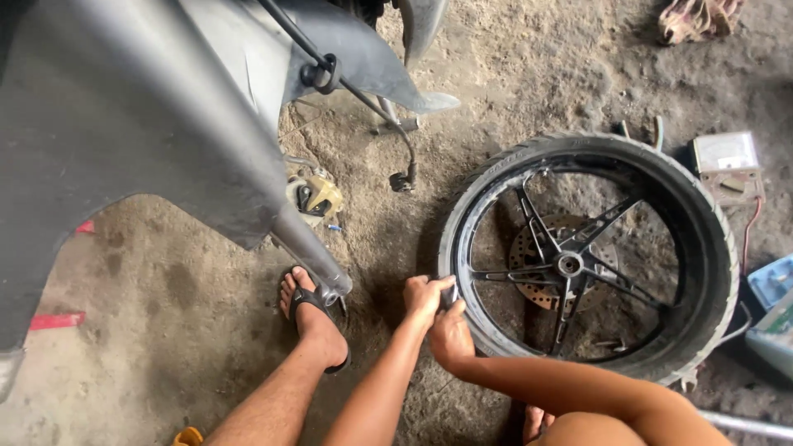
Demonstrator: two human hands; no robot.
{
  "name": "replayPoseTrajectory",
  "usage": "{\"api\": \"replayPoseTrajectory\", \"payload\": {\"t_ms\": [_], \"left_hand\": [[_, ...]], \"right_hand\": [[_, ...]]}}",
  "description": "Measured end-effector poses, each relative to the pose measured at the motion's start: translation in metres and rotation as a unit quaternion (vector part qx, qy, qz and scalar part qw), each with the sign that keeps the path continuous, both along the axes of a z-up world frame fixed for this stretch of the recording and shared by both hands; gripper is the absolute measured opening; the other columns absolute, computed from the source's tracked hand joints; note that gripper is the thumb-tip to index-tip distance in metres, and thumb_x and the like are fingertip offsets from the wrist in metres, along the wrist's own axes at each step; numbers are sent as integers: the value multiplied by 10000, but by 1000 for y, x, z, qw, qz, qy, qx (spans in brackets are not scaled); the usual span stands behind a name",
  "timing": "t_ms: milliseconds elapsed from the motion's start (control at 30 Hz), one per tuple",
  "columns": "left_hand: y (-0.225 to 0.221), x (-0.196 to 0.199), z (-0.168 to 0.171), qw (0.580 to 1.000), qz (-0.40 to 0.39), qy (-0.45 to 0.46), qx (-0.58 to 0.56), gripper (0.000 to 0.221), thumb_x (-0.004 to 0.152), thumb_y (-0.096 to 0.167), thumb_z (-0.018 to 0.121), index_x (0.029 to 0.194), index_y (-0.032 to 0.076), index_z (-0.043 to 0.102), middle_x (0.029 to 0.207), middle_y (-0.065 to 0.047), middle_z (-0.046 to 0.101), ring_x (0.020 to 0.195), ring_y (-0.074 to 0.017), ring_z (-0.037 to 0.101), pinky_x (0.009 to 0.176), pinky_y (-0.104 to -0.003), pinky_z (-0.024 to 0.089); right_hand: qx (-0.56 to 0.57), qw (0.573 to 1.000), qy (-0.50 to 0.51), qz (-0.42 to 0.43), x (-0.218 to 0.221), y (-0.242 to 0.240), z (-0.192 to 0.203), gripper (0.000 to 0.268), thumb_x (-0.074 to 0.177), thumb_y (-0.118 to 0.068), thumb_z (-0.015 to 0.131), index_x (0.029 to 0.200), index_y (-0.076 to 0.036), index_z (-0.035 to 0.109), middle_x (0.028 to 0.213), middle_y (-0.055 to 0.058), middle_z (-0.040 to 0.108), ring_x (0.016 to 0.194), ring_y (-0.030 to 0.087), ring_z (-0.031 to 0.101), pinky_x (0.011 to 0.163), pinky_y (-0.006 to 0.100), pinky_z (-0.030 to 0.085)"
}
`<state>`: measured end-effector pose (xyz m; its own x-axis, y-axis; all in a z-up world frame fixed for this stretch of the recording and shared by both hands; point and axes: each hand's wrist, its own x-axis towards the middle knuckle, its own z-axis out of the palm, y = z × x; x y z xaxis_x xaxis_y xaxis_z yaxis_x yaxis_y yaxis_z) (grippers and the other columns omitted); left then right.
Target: The person kneels on the workshop floor beside a motorcycle and works a tire off its wheel rim by hand, pressing and pulling the tire bead around the rim and repositioning the wheel repeatedly while the motorcycle rests nearby.
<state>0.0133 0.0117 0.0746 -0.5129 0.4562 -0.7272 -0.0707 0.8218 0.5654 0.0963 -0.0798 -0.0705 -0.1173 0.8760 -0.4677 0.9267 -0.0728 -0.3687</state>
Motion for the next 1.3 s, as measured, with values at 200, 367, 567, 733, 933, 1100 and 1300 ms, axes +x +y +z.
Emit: {"api": "replayPoseTrajectory", "payload": {"t_ms": [200,367,567,733,933,1100,1300], "left_hand": [[1,3,0,999,35,-16,11,258,751,169,856,814,-17,688,747,-112,693,570,-211,623,546,-283,528],[-10,13,-36,999,17,41,-5,631,670,418,885,1144,23,752,1144,-217,736,1171,-371,673,964,-444,530],[-18,53,-44,988,8,148,53,671,923,477,691,1341,-41,607,1362,-290,573,1338,-430,521,1166,-511,390],[-27,70,-89,965,9,252,73,590,1023,535,539,1329,33,601,1285,-230,553,1302,-400,535,1155,-452,406],[-27,74,-75,966,2,256,43,621,1046,534,500,1419,40,555,1413,-267,499,1422,-403,437,1220,-448,329],[-31,70,-102,954,7,287,83,557,1032,524,525,1331,62,607,1230,-191,561,1257,-379,556,1117,-440,424],[-31,74,-86,950,18,294,103,543,1024,506,550,1293,38,617,1188,-196,565,1215,-390,567,1098,-442,439]], "right_hand": [[1,995,8,103,39,33,53,307,1047,-295,385,1077,7,429,687,148,658,440,262,647,370,384,553],[10,968,76,240,110,60,7,421,909,-326,552,1186,-28,443,748,135,697,703,348,735,557,482,567],[-114,964,143,194,151,146,171,262,877,-269,638,1131,-203,641,910,154,758,907,405,747,757,552,583],[-154,946,118,259,187,132,106,288,852,-265,636,1077,-111,729,964,205,765,956,425,743,855,578,584],[-235,924,102,284,174,133,112,324,906,-416,619,1103,-206,766,1055,136,779,1047,363,731,909,524,581],[-247,907,99,326,158,143,114,327,924,-467,621,1138,-271,771,1065,58,789,1069,279,740,917,472,587],[-249,903,86,338,144,146,128,331,919,-443,633,1085,-201,787,1032,115,787,1048,336,741,893,498,603]]}}
